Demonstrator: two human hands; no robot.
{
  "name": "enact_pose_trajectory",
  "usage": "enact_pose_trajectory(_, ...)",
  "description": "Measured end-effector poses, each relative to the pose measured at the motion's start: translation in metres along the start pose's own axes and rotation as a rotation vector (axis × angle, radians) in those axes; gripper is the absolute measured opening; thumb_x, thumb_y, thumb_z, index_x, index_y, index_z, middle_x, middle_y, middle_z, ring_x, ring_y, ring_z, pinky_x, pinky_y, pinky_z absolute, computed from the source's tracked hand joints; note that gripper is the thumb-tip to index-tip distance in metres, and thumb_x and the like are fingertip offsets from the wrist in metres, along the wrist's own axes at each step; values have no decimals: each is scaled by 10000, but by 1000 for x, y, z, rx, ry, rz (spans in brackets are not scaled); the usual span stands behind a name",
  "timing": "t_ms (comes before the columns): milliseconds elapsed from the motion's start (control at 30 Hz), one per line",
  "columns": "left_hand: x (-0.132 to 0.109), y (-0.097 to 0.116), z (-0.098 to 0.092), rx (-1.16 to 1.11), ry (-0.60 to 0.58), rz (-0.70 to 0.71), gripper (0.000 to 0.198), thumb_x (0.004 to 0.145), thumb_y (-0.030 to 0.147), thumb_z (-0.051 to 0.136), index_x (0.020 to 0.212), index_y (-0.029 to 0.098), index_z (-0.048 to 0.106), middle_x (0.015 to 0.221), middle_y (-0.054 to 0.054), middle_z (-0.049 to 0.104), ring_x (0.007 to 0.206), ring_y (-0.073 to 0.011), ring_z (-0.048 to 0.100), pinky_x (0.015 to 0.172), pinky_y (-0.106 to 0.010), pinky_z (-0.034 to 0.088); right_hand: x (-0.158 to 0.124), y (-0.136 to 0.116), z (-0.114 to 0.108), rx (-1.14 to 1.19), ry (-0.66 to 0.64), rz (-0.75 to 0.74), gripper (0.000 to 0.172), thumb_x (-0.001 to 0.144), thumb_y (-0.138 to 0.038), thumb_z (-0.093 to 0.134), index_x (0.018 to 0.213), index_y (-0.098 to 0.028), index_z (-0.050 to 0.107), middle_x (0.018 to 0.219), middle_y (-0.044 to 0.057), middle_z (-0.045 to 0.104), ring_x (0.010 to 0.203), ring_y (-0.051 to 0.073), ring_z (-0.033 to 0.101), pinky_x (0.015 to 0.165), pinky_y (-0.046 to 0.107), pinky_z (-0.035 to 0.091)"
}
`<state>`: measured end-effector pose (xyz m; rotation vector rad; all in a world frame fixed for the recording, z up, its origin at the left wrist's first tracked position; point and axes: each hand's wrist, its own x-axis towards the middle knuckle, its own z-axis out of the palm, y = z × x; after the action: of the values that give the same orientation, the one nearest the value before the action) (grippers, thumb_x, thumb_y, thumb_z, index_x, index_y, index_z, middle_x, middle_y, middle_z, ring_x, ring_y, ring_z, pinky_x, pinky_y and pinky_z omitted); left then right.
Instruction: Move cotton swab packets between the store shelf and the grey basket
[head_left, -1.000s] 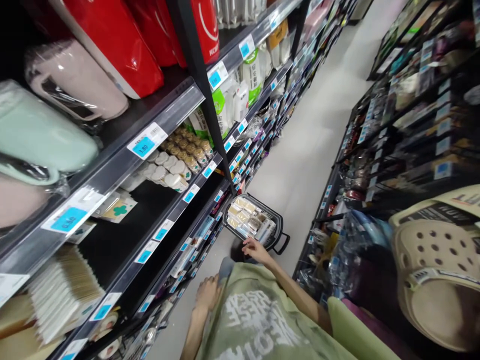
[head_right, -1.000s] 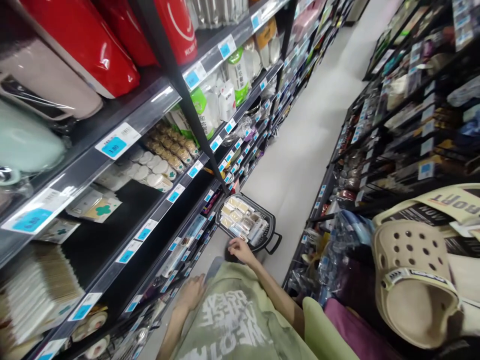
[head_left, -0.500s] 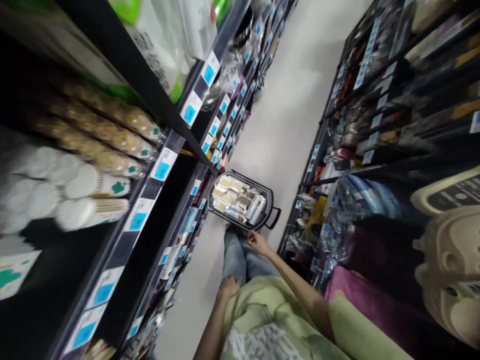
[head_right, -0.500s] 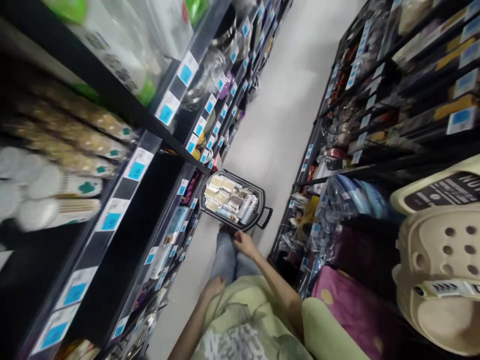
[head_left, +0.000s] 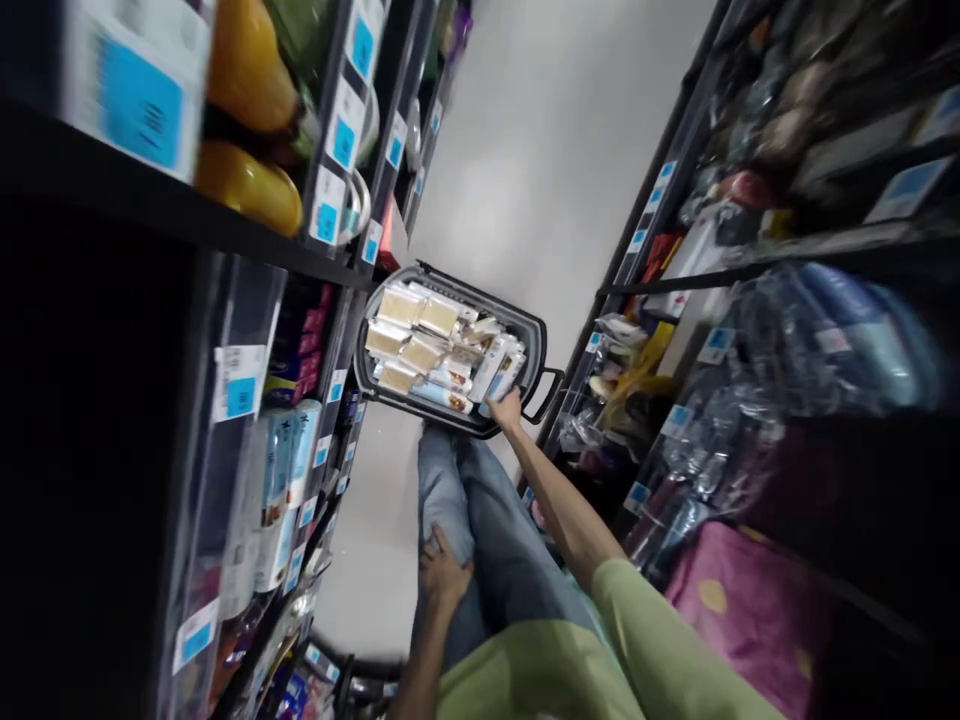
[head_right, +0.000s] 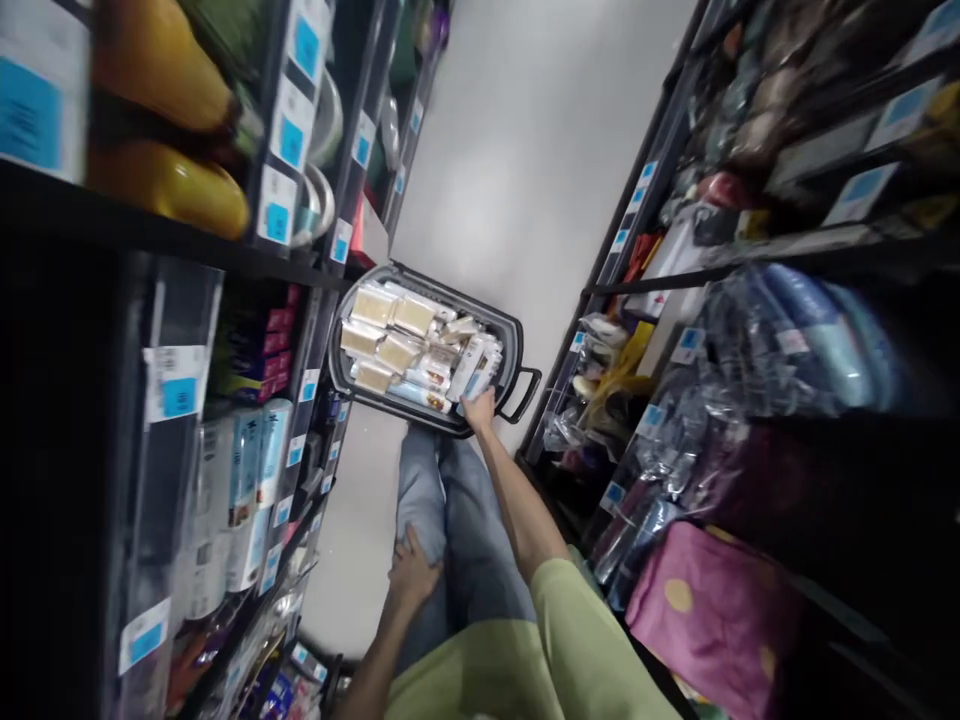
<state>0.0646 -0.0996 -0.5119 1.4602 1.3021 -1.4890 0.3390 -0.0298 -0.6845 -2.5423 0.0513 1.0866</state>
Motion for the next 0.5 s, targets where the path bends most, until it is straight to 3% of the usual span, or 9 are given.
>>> enact_pose_trajectory(100, 11, 6, 6, 42, 56, 33, 929, 872, 422, 622, 1580, 14, 179, 1376, -294, 497, 1252, -382, 535, 975, -433, 454, 29, 8, 20, -16, 4, 127, 684, 722, -272, 751, 1300, -99, 429, 1314, 257, 608, 1242, 353, 606, 1074, 446, 469)
enact_pose_trajectory(200, 15, 9, 8, 65, 51, 44, 950, 849, 390, 649, 1559, -34, 180, 1371, -315, 490, 1264, -402, 523, 984, -452, 442, 38, 16, 27, -2, -10, 182, 622, 706, -280, 756, 1235, -117, 473, 1298, 251, 615, 1234, 360, 602, 1070, 460, 466)
enact_pose_trajectory(300, 16, 8, 7, 33, 22, 42, 975, 831, 393, 667, 1556, -38, 176, 1383, -323, 483, 1278, -411, 513, 994, -465, 437, 31, 19, 23, 72, -71, 180, 554, 691, -319, 742, 1172, -149, 527, 1202, 178, 672, 1166, 333, 632, 1026, 449, 496)
enact_pose_trajectory(400, 18, 4, 4, -72, 42, 41, 961, 794, 394, 702, 1550, 9, 249, 1383, -308, 498, 1285, -412, 521, 1013, -467, 438, 15, 20, 11, 206, -203, 145, 368, 721, -351, 652, 1044, -185, 598, 987, 67, 718, 958, 270, 689, 863, 379, 568)
enact_pose_trajectory(500, 24, 0, -2, -335, 137, 62, 734, 820, 308, 661, 1470, 56, 430, 1382, -280, 527, 1305, -388, 527, 1079, -469, 416, -5, 22, -2, 322, -336, 119, 294, 719, -371, 607, 949, -187, 616, 827, 22, 691, 783, 231, 672, 717, 339, 575)
